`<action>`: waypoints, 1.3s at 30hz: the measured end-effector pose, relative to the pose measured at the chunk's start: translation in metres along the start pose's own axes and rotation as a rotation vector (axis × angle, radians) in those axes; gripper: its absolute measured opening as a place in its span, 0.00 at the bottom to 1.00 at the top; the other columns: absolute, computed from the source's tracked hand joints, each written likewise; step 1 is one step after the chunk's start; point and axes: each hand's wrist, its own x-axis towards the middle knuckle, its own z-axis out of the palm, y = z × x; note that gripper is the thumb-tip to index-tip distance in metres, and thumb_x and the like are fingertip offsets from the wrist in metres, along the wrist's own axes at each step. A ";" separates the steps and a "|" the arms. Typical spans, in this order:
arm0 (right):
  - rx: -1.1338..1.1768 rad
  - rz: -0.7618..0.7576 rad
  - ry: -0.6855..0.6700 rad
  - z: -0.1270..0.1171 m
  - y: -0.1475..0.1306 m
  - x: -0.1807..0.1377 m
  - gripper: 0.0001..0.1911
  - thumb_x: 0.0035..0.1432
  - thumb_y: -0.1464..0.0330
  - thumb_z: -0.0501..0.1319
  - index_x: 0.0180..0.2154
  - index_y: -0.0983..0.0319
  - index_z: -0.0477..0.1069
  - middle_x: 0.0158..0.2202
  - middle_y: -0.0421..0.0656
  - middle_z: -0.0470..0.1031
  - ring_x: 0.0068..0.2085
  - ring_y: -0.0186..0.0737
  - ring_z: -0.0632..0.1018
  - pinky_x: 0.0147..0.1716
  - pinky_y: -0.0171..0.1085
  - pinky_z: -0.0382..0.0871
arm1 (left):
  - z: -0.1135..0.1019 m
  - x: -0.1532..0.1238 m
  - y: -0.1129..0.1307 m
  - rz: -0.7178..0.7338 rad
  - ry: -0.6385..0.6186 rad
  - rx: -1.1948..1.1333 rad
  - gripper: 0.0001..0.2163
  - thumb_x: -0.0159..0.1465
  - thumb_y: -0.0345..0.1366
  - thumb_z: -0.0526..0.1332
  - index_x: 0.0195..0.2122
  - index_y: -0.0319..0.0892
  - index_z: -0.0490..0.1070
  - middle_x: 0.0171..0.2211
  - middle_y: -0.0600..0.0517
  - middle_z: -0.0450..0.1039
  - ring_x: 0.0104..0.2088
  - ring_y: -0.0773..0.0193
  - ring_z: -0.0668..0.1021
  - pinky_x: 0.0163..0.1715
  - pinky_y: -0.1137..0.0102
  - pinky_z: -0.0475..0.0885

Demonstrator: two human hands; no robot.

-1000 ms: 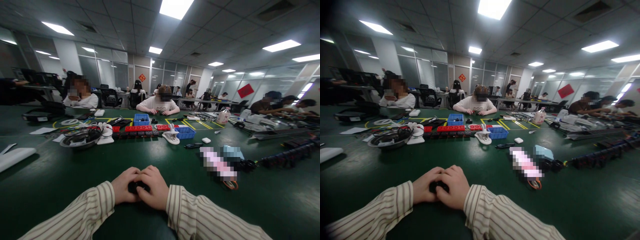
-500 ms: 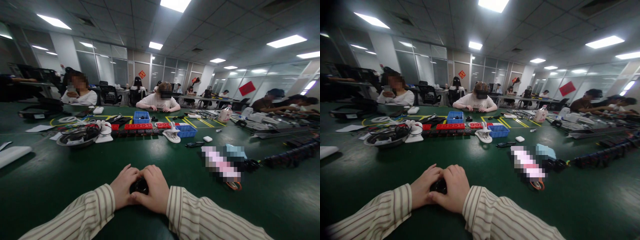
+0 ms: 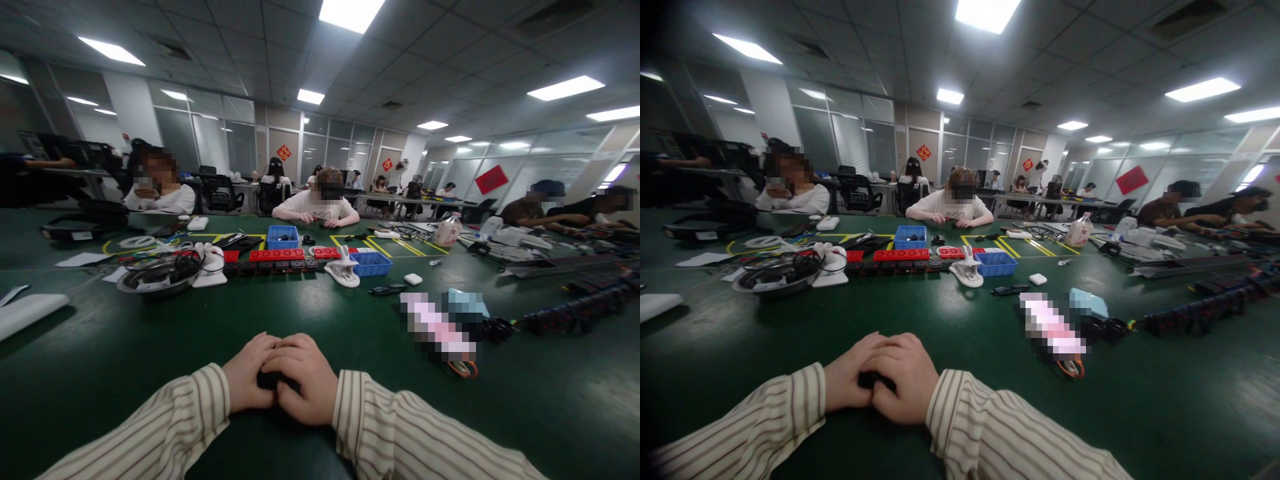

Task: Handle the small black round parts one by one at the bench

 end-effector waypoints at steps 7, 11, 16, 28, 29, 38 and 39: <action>-0.131 0.226 0.088 0.003 -0.004 0.000 0.20 0.49 0.57 0.59 0.40 0.63 0.64 0.39 0.46 0.68 0.41 0.42 0.66 0.43 0.43 0.59 | 0.000 -0.003 0.008 -0.070 0.047 0.096 0.32 0.40 0.51 0.66 0.45 0.42 0.64 0.45 0.46 0.67 0.48 0.50 0.69 0.57 0.45 0.47; -0.206 0.328 0.032 0.005 -0.003 0.000 0.19 0.47 0.57 0.62 0.36 0.63 0.65 0.35 0.44 0.66 0.38 0.41 0.65 0.39 0.42 0.60 | 0.000 -0.002 0.009 -0.072 0.033 0.097 0.24 0.44 0.45 0.64 0.41 0.41 0.65 0.39 0.49 0.68 0.43 0.54 0.71 0.56 0.48 0.50; -0.144 0.244 0.004 0.003 -0.002 0.000 0.14 0.45 0.64 0.61 0.37 0.61 0.66 0.37 0.43 0.67 0.39 0.41 0.66 0.40 0.41 0.60 | -0.002 0.000 0.005 -0.040 -0.009 -0.016 0.18 0.44 0.38 0.64 0.37 0.42 0.68 0.37 0.51 0.66 0.41 0.56 0.70 0.48 0.57 0.64; 0.134 -0.054 0.073 -0.005 0.001 0.000 0.23 0.40 0.71 0.50 0.43 0.63 0.62 0.41 0.46 0.69 0.43 0.41 0.69 0.44 0.41 0.62 | 0.000 -0.003 -0.002 -0.001 0.004 -0.071 0.26 0.45 0.40 0.65 0.46 0.44 0.64 0.43 0.49 0.66 0.46 0.52 0.68 0.54 0.53 0.57; 0.124 -0.019 0.104 -0.006 0.000 -0.001 0.24 0.42 0.70 0.51 0.45 0.63 0.61 0.43 0.48 0.68 0.45 0.42 0.68 0.45 0.42 0.61 | 0.000 -0.004 -0.001 -0.015 0.019 -0.054 0.29 0.45 0.42 0.65 0.49 0.45 0.62 0.45 0.49 0.66 0.48 0.51 0.68 0.55 0.50 0.53; -0.146 0.332 0.057 0.005 -0.001 -0.001 0.20 0.48 0.53 0.61 0.35 0.62 0.66 0.35 0.44 0.66 0.37 0.41 0.66 0.38 0.41 0.60 | 0.000 -0.001 0.019 -0.134 0.025 0.100 0.25 0.43 0.47 0.65 0.41 0.42 0.66 0.39 0.48 0.69 0.44 0.53 0.71 0.57 0.48 0.48; -0.159 0.342 0.043 0.005 -0.001 0.000 0.19 0.47 0.55 0.62 0.34 0.62 0.67 0.34 0.43 0.67 0.37 0.41 0.66 0.38 0.41 0.60 | 0.000 -0.001 0.019 -0.135 0.021 0.094 0.23 0.44 0.45 0.65 0.40 0.42 0.66 0.39 0.49 0.69 0.43 0.54 0.71 0.57 0.48 0.49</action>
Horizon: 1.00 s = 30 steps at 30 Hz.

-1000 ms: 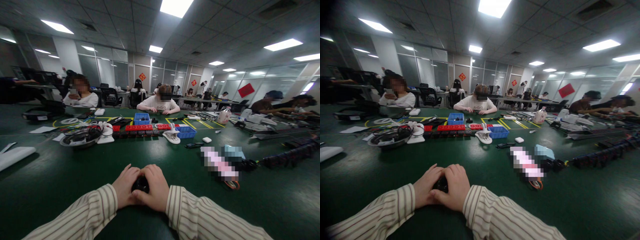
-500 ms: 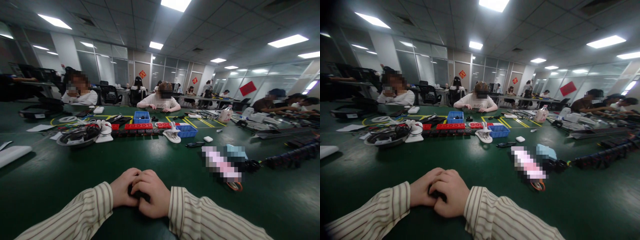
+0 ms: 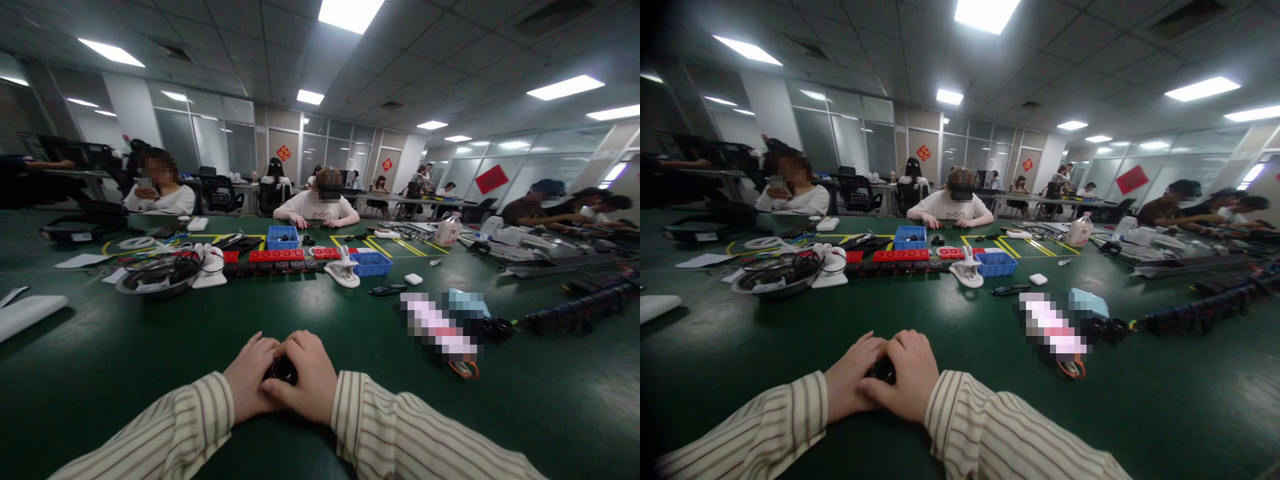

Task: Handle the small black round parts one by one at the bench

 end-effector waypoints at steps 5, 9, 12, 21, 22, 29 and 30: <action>0.063 -0.122 -0.001 -0.002 0.000 0.001 0.12 0.46 0.66 0.60 0.35 0.61 0.68 0.36 0.43 0.69 0.38 0.40 0.67 0.40 0.40 0.60 | 0.001 0.002 -0.007 0.042 -0.026 -0.072 0.22 0.42 0.38 0.64 0.41 0.43 0.67 0.39 0.49 0.69 0.44 0.54 0.70 0.57 0.51 0.51; 0.163 -0.302 -0.017 0.000 0.003 0.001 0.11 0.43 0.72 0.53 0.33 0.61 0.67 0.35 0.42 0.72 0.40 0.39 0.68 0.42 0.40 0.60 | 0.001 0.005 -0.014 0.135 -0.071 -0.137 0.18 0.44 0.36 0.63 0.39 0.43 0.68 0.39 0.51 0.69 0.42 0.56 0.71 0.52 0.58 0.61; 0.192 -0.401 -0.052 0.001 0.004 0.002 0.09 0.43 0.73 0.50 0.29 0.60 0.66 0.33 0.40 0.74 0.41 0.38 0.69 0.45 0.41 0.59 | 0.001 0.005 -0.015 0.163 -0.088 -0.131 0.16 0.44 0.37 0.64 0.37 0.43 0.68 0.38 0.52 0.69 0.42 0.56 0.71 0.52 0.58 0.61; 0.178 -0.265 0.057 -0.008 0.001 0.001 0.18 0.54 0.58 0.51 0.42 0.62 0.64 0.42 0.46 0.70 0.44 0.42 0.67 0.46 0.43 0.59 | 0.001 0.001 -0.017 0.109 -0.023 -0.166 0.31 0.44 0.50 0.66 0.48 0.44 0.63 0.47 0.47 0.67 0.48 0.50 0.69 0.53 0.53 0.59; 0.155 -0.204 0.084 -0.007 0.002 0.001 0.19 0.54 0.56 0.52 0.42 0.63 0.64 0.40 0.47 0.69 0.42 0.42 0.67 0.44 0.43 0.59 | 0.001 0.001 -0.017 0.094 -0.011 -0.141 0.33 0.43 0.53 0.66 0.48 0.44 0.63 0.47 0.47 0.67 0.48 0.49 0.69 0.54 0.51 0.57; -0.040 -0.016 0.020 -0.001 -0.001 0.001 0.20 0.47 0.53 0.62 0.33 0.62 0.65 0.33 0.42 0.65 0.36 0.40 0.65 0.38 0.40 0.59 | 0.000 0.000 -0.008 0.049 0.018 -0.001 0.25 0.42 0.50 0.65 0.38 0.42 0.67 0.39 0.49 0.69 0.44 0.52 0.71 0.56 0.48 0.51; -0.047 -0.015 0.005 -0.001 -0.002 0.001 0.18 0.46 0.56 0.63 0.32 0.62 0.65 0.33 0.42 0.66 0.37 0.40 0.66 0.38 0.40 0.59 | -0.001 0.001 -0.008 0.053 0.013 -0.006 0.23 0.43 0.48 0.65 0.38 0.43 0.67 0.38 0.49 0.69 0.43 0.53 0.71 0.56 0.48 0.51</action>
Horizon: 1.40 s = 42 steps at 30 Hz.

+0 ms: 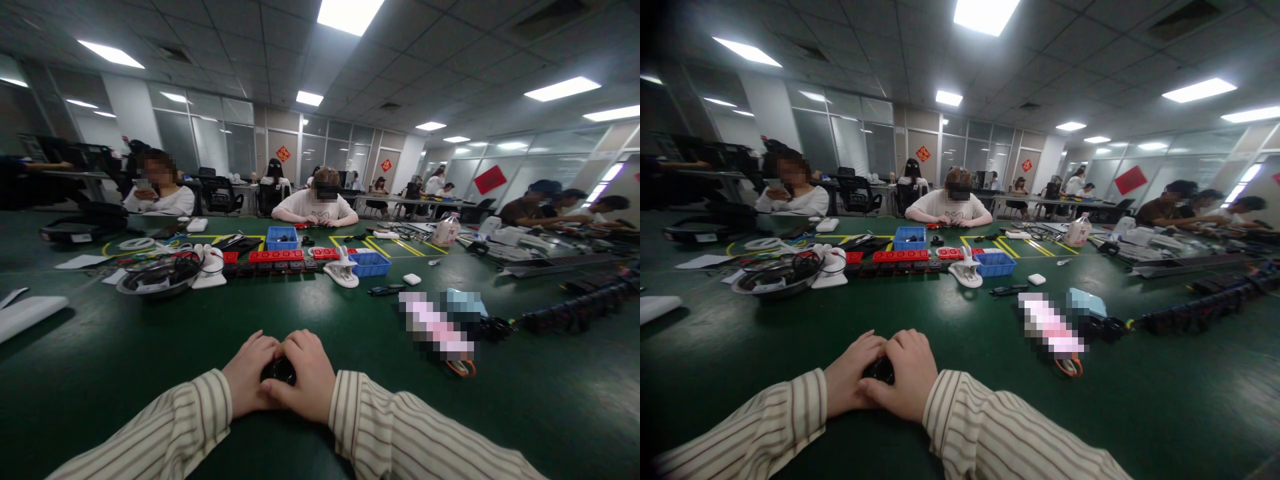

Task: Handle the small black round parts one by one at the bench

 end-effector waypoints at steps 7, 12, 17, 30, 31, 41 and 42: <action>0.124 -0.193 -0.007 0.000 0.002 0.000 0.09 0.44 0.71 0.56 0.32 0.61 0.67 0.34 0.43 0.71 0.38 0.40 0.68 0.40 0.40 0.60 | -0.001 0.003 -0.008 0.064 -0.055 -0.134 0.16 0.43 0.33 0.64 0.35 0.42 0.69 0.38 0.51 0.69 0.42 0.56 0.71 0.53 0.57 0.60; 0.212 -0.360 -0.071 -0.001 0.003 0.001 0.10 0.44 0.73 0.49 0.29 0.59 0.65 0.33 0.40 0.75 0.39 0.38 0.71 0.44 0.41 0.59 | 0.001 0.004 -0.014 0.130 -0.089 -0.166 0.12 0.44 0.34 0.64 0.32 0.43 0.71 0.37 0.52 0.68 0.41 0.58 0.70 0.46 0.64 0.66; 0.264 -0.366 -0.022 -0.008 0.002 0.002 0.13 0.50 0.69 0.50 0.39 0.61 0.65 0.39 0.44 0.73 0.44 0.40 0.69 0.47 0.42 0.58 | 0.003 0.002 -0.017 0.090 -0.040 -0.123 0.25 0.45 0.43 0.65 0.45 0.43 0.66 0.44 0.49 0.68 0.47 0.52 0.69 0.55 0.54 0.55; 0.027 -0.021 0.015 0.000 0.002 -0.001 0.18 0.49 0.55 0.60 0.34 0.63 0.65 0.34 0.43 0.66 0.37 0.41 0.66 0.38 0.41 0.60 | 0.004 -0.001 -0.003 0.010 0.002 0.033 0.32 0.39 0.52 0.67 0.44 0.43 0.64 0.42 0.48 0.69 0.46 0.52 0.70 0.57 0.47 0.48; 0.010 -0.012 0.004 0.000 0.002 -0.001 0.17 0.48 0.55 0.61 0.33 0.62 0.65 0.33 0.42 0.65 0.36 0.40 0.66 0.37 0.40 0.59 | 0.004 -0.001 -0.002 0.008 0.002 0.033 0.28 0.41 0.50 0.66 0.42 0.44 0.65 0.40 0.49 0.69 0.44 0.53 0.71 0.56 0.48 0.49; 0.196 -0.290 -0.009 -0.001 0.003 0.001 0.09 0.42 0.71 0.51 0.30 0.61 0.64 0.32 0.43 0.71 0.37 0.39 0.70 0.41 0.40 0.62 | -0.001 0.002 -0.005 0.097 -0.075 -0.102 0.12 0.44 0.36 0.63 0.32 0.44 0.69 0.37 0.52 0.69 0.41 0.56 0.70 0.54 0.57 0.58; 0.223 -0.332 -0.010 -0.001 0.003 0.001 0.09 0.42 0.72 0.50 0.29 0.60 0.64 0.31 0.42 0.72 0.37 0.38 0.71 0.42 0.40 0.62 | -0.001 0.002 -0.006 0.110 -0.089 -0.112 0.11 0.44 0.35 0.63 0.30 0.44 0.70 0.37 0.52 0.68 0.42 0.55 0.70 0.53 0.58 0.60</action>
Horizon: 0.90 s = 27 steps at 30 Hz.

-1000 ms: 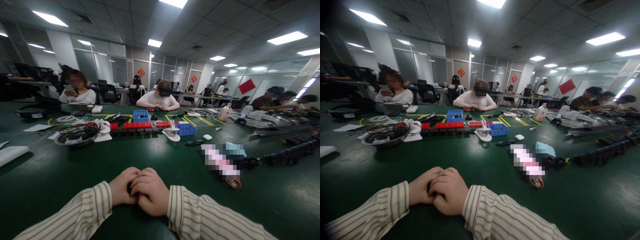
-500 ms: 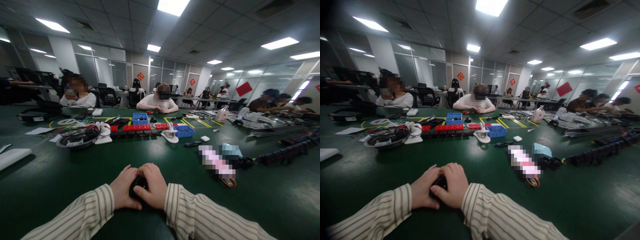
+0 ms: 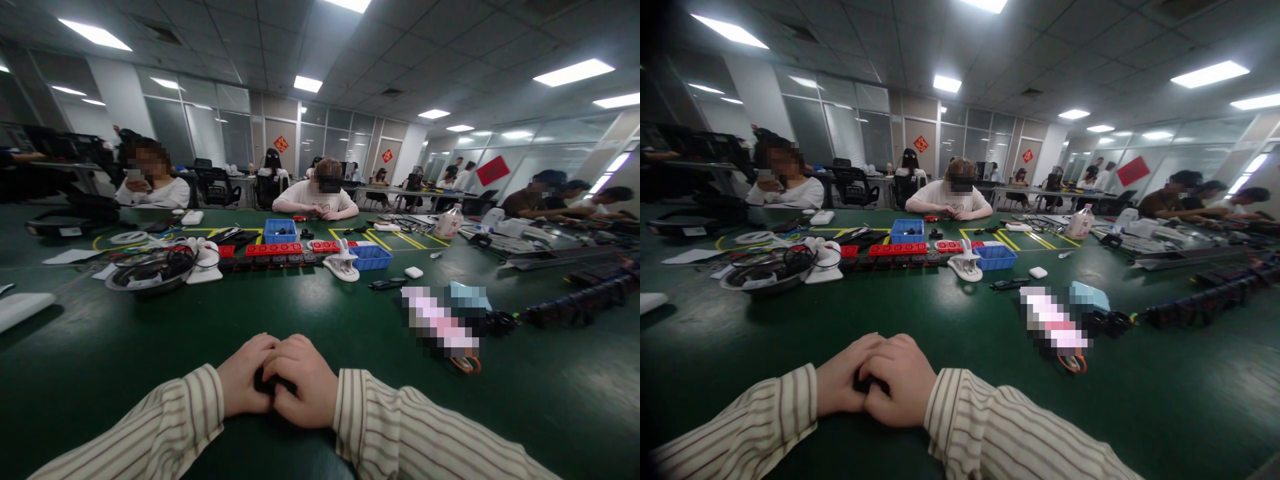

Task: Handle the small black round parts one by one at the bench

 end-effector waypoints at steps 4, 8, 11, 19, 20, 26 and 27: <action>0.055 -0.062 -0.005 -0.003 -0.002 0.001 0.11 0.43 0.72 0.48 0.31 0.60 0.64 0.32 0.41 0.74 0.39 0.37 0.73 0.48 0.40 0.60 | 0.002 -0.001 -0.003 -0.001 -0.006 -0.018 0.17 0.43 0.36 0.64 0.36 0.44 0.70 0.41 0.51 0.68 0.46 0.52 0.69 0.56 0.55 0.55; 0.046 -0.018 0.019 -0.008 -0.002 0.001 0.14 0.50 0.65 0.50 0.39 0.61 0.64 0.39 0.45 0.72 0.43 0.41 0.70 0.48 0.43 0.59 | 0.005 -0.003 -0.008 -0.031 0.056 -0.023 0.28 0.45 0.46 0.65 0.48 0.44 0.64 0.46 0.48 0.68 0.49 0.50 0.68 0.58 0.51 0.49; -0.010 0.061 0.063 -0.007 0.000 0.000 0.16 0.53 0.60 0.52 0.41 0.63 0.64 0.40 0.47 0.70 0.43 0.42 0.69 0.45 0.44 0.60 | 0.006 -0.004 -0.010 -0.048 0.057 -0.013 0.29 0.47 0.51 0.64 0.48 0.45 0.63 0.47 0.47 0.68 0.49 0.50 0.68 0.57 0.49 0.49; -0.199 0.260 0.066 0.001 0.002 -0.003 0.25 0.52 0.48 0.53 0.38 0.64 0.65 0.36 0.45 0.67 0.37 0.41 0.66 0.39 0.41 0.60 | 0.002 -0.003 0.004 -0.104 0.041 0.148 0.35 0.40 0.51 0.66 0.49 0.43 0.63 0.45 0.46 0.69 0.49 0.51 0.69 0.57 0.46 0.48; -0.231 0.270 0.047 0.002 0.001 -0.003 0.26 0.51 0.47 0.54 0.37 0.64 0.65 0.36 0.45 0.67 0.37 0.41 0.66 0.38 0.41 0.60 | 0.002 -0.003 0.005 -0.095 0.041 0.150 0.34 0.41 0.52 0.66 0.48 0.43 0.63 0.44 0.46 0.69 0.48 0.51 0.70 0.57 0.46 0.48; -0.403 0.313 -0.159 -0.002 -0.003 0.001 0.22 0.48 0.50 0.59 0.35 0.62 0.66 0.31 0.43 0.68 0.34 0.40 0.67 0.36 0.41 0.59 | 0.001 -0.003 0.004 -0.070 0.030 0.086 0.21 0.46 0.43 0.63 0.42 0.42 0.67 0.40 0.49 0.70 0.44 0.55 0.71 0.57 0.51 0.51; -0.400 0.310 -0.167 -0.004 -0.004 0.001 0.21 0.49 0.52 0.60 0.35 0.62 0.66 0.30 0.43 0.69 0.33 0.41 0.67 0.35 0.40 0.59 | 0.001 -0.002 0.003 -0.071 0.030 0.076 0.20 0.46 0.41 0.63 0.40 0.42 0.68 0.39 0.49 0.70 0.43 0.56 0.71 0.57 0.51 0.51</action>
